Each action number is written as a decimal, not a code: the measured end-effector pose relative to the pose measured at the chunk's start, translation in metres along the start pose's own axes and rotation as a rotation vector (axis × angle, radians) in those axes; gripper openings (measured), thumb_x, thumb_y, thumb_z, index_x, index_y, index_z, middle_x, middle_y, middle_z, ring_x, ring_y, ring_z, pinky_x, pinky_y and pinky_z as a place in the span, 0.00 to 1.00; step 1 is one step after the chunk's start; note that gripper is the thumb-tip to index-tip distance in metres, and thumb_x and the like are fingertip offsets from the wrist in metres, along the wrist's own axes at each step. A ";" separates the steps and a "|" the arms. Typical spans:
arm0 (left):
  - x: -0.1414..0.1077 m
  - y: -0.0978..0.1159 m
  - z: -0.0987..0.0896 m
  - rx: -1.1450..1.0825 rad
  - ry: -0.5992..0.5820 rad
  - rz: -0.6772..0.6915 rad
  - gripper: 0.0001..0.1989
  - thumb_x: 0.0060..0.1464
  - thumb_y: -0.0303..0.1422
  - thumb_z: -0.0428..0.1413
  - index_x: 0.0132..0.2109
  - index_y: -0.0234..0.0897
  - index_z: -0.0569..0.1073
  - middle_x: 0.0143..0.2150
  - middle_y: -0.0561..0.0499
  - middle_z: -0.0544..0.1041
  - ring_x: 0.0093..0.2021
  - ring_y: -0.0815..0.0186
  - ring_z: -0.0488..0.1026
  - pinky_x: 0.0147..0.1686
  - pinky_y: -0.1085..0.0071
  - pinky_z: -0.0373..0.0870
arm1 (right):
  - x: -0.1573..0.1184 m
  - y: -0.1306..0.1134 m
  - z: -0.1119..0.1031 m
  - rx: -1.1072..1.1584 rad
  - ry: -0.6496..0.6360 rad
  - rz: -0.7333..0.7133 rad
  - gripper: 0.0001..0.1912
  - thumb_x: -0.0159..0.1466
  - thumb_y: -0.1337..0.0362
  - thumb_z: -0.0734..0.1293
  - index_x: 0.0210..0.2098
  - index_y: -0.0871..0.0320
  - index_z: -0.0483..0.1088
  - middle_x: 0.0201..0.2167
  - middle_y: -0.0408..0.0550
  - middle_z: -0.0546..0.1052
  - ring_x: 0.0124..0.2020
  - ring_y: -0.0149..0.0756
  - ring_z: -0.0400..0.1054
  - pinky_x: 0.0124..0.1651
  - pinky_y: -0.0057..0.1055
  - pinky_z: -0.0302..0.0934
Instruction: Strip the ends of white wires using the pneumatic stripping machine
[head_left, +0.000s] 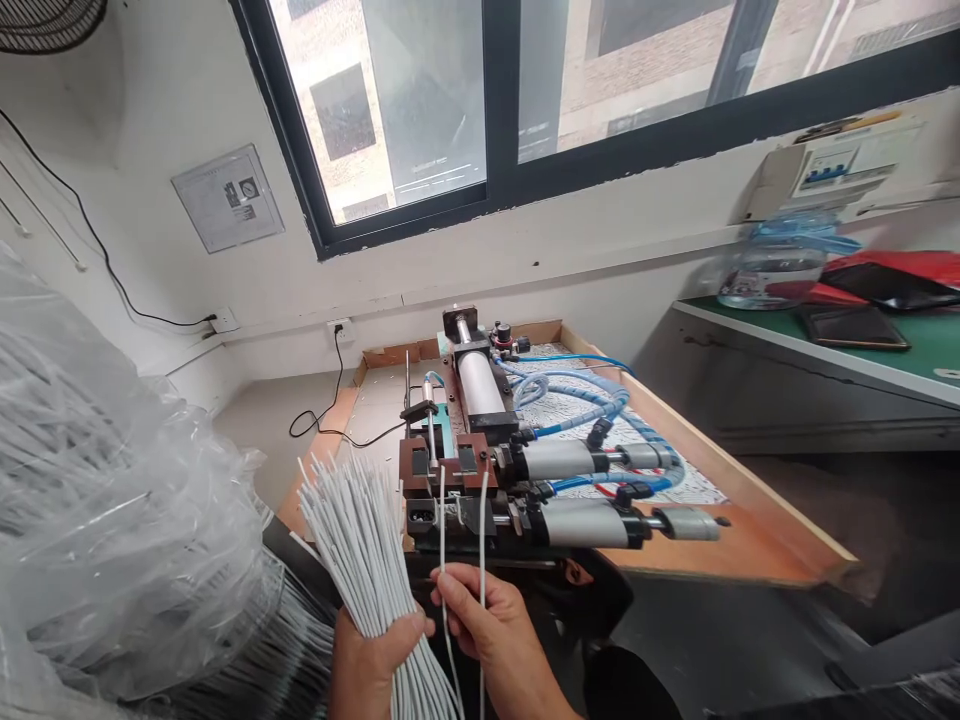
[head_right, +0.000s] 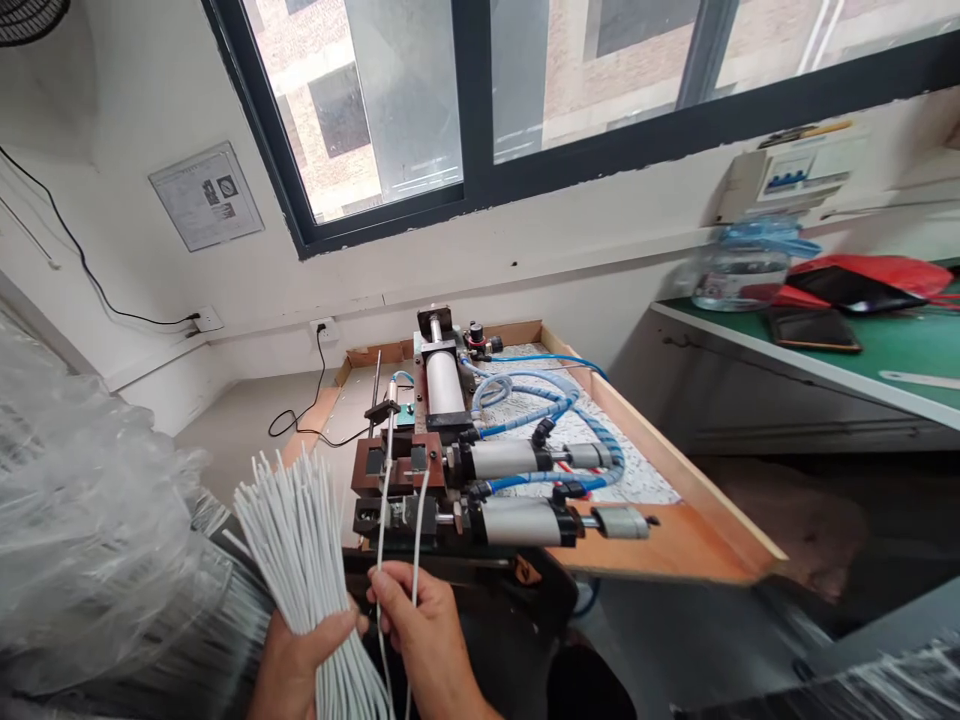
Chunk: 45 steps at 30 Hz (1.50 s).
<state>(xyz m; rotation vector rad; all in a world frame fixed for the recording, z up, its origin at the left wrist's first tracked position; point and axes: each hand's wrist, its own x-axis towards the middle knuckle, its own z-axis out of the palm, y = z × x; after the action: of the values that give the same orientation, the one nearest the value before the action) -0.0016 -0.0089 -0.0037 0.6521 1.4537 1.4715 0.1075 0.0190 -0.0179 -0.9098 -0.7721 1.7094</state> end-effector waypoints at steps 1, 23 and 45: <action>0.000 0.001 -0.001 -0.020 0.003 -0.021 0.10 0.27 0.29 0.62 0.24 0.33 0.73 0.19 0.51 0.75 0.23 0.62 0.71 0.27 0.67 0.66 | 0.000 0.000 -0.002 -0.002 0.021 0.000 0.15 0.47 0.56 0.69 0.21 0.63 0.69 0.16 0.40 0.64 0.16 0.21 0.50 0.18 0.21 0.38; 0.003 0.005 0.008 0.091 -0.126 0.065 0.19 0.27 0.32 0.63 0.33 0.31 0.75 0.25 0.47 0.78 0.28 0.55 0.73 0.29 0.64 0.68 | 0.007 -0.006 0.005 0.014 -0.128 0.043 0.15 0.43 0.57 0.71 0.20 0.63 0.68 0.13 0.37 0.61 0.15 0.23 0.50 0.19 0.23 0.43; 0.004 -0.005 0.003 -0.052 0.070 -0.160 0.10 0.30 0.29 0.61 0.26 0.32 0.72 0.18 0.48 0.77 0.23 0.58 0.73 0.26 0.64 0.66 | -0.003 -0.002 -0.019 -0.025 0.085 0.007 0.18 0.46 0.52 0.68 0.26 0.62 0.70 0.16 0.38 0.61 0.14 0.21 0.44 0.16 0.21 0.38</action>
<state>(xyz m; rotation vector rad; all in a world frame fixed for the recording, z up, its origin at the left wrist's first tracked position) 0.0008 -0.0049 -0.0088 0.4455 1.4811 1.4141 0.1254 0.0177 -0.0252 -0.9964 -0.7357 1.6602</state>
